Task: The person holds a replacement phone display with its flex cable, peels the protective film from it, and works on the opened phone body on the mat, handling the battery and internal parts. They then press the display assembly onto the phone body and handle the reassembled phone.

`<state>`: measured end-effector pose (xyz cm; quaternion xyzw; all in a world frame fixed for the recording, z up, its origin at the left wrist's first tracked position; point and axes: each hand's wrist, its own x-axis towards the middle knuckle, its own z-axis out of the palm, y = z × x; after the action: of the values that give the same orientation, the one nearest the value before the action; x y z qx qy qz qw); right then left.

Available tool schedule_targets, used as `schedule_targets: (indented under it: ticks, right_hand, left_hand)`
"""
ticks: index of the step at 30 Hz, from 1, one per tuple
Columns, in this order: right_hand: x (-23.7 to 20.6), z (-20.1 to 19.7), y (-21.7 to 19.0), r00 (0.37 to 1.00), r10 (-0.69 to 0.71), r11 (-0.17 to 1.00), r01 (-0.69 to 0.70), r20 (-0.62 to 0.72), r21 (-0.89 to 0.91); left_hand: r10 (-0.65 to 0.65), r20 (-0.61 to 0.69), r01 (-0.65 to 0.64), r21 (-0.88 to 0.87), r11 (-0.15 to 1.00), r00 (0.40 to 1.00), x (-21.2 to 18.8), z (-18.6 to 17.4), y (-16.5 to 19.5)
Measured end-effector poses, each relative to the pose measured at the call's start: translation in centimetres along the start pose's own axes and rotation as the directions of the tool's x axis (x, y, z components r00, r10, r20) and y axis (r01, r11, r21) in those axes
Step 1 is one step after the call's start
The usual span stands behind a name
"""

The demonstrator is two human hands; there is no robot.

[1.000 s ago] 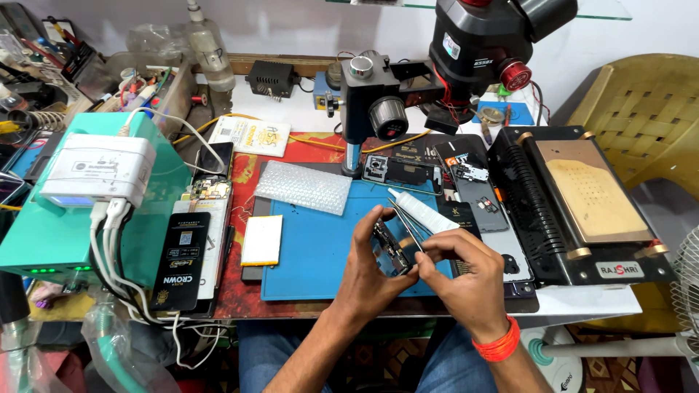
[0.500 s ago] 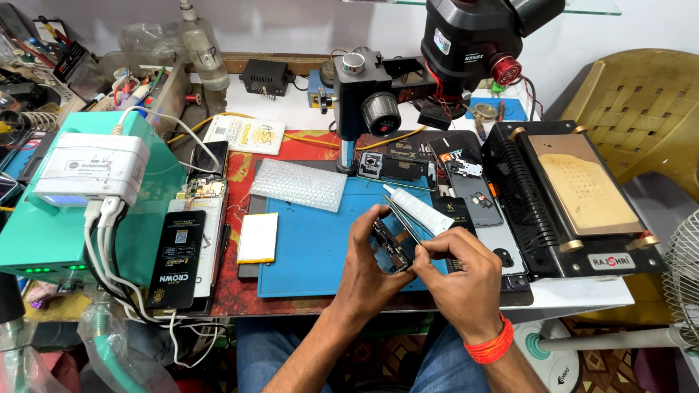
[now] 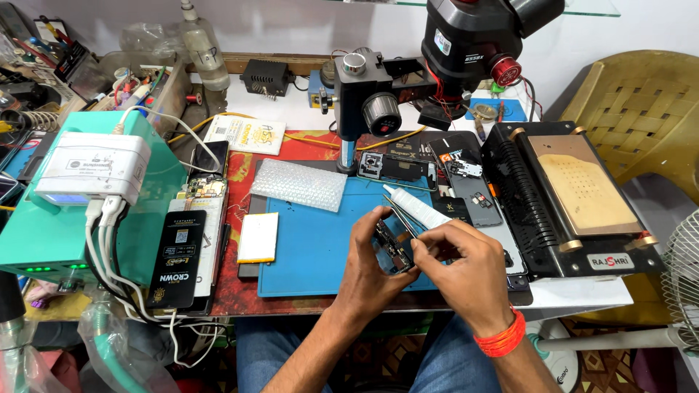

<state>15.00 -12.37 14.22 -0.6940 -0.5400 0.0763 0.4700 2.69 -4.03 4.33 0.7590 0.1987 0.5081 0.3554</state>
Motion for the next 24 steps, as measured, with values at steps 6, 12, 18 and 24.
schedule_targets:
  ticks: [6, 12, 18, 24]
  right_hand:
    - [0.4, -0.3, -0.6, 0.999, 0.023, 0.993, -0.018, 0.042, -0.115]
    - [0.7, -0.7, -1.5, 0.993, 0.083, 0.981, -0.066, 0.088, -0.180]
    - [2.3, -1.0, -1.7, 0.976, 0.134, 0.979, -0.105, 0.169, -0.174]
    - [4.8, -0.7, -2.0, 0.964, 0.107, 0.986, -0.071, 0.242, -0.151]
  left_hand:
    - [0.028, -0.010, -0.028, 0.001, 1.000, 1.000, 0.0, 0.0, -0.1]
    - [0.013, 0.006, -0.013, 0.000, 1.000, 1.000, 0.0, -0.2, 0.0]
    - [0.009, 0.000, -0.009, 0.008, 1.000, 1.000, 0.0, -0.2, 0.2]
    - [-0.005, 0.014, 0.005, -0.021, 1.000, 1.000, 0.0, -0.4, 0.4]
